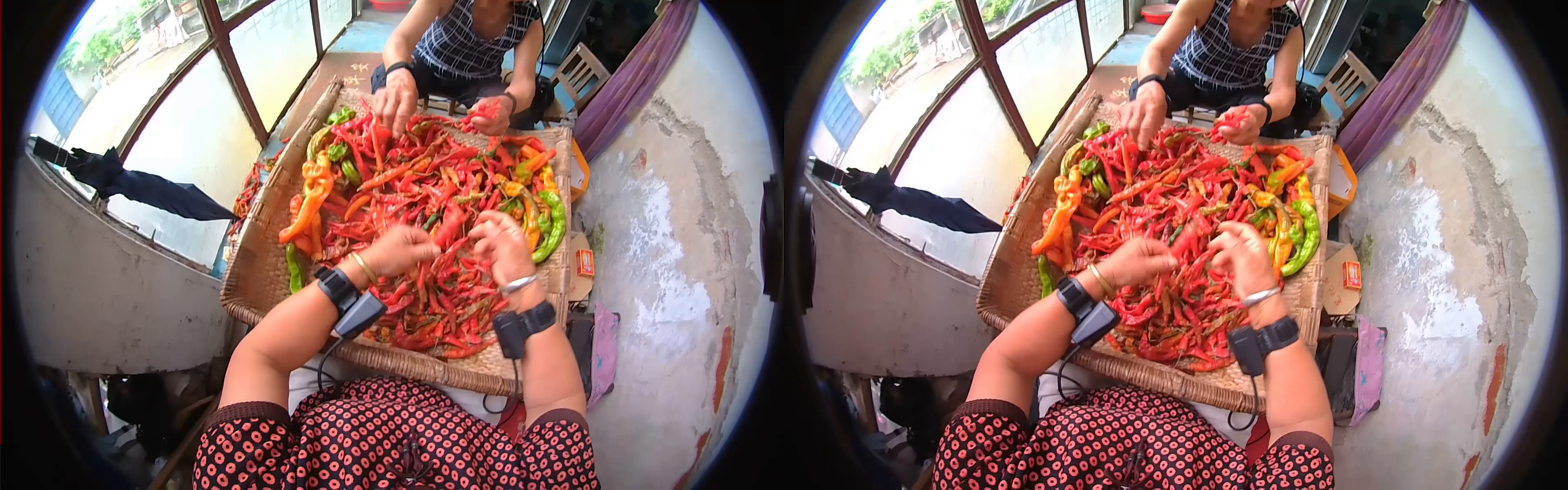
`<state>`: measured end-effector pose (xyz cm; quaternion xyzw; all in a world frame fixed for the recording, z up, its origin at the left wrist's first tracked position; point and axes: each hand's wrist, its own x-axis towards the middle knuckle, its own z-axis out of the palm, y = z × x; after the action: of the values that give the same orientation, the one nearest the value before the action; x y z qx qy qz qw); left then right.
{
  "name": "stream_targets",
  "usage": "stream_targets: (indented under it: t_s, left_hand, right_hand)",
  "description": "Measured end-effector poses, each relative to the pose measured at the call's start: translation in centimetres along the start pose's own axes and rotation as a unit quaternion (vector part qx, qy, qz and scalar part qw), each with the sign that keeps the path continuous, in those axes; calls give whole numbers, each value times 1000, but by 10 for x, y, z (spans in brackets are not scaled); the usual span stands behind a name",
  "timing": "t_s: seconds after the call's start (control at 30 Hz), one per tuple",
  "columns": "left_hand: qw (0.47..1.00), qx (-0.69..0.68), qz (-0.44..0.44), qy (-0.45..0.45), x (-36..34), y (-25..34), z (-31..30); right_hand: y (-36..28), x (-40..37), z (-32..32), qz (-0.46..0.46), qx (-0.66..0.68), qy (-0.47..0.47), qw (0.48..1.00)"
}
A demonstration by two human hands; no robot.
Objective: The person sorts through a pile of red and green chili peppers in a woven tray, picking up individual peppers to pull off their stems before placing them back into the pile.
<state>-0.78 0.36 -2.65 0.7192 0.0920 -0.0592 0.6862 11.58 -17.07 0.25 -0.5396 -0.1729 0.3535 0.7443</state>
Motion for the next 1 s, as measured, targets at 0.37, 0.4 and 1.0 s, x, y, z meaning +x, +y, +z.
stream_targets:
  t_s: [0.37, 0.4, 1.0]
  left_hand:
    - [907, -292, 90, 291, -1, 5, -37]
    - [928, -247, 81, 266, 0, 4, -33]
    - [992, -61, 104, 26, -2, -5, 14]
  right_hand:
    - [16, 3, -34, -49, -758, 23, 650]
    - [23, 6, -33, -45, -769, 12, 638]
    - [12, -12, 16, 13, -307, -139, 941]
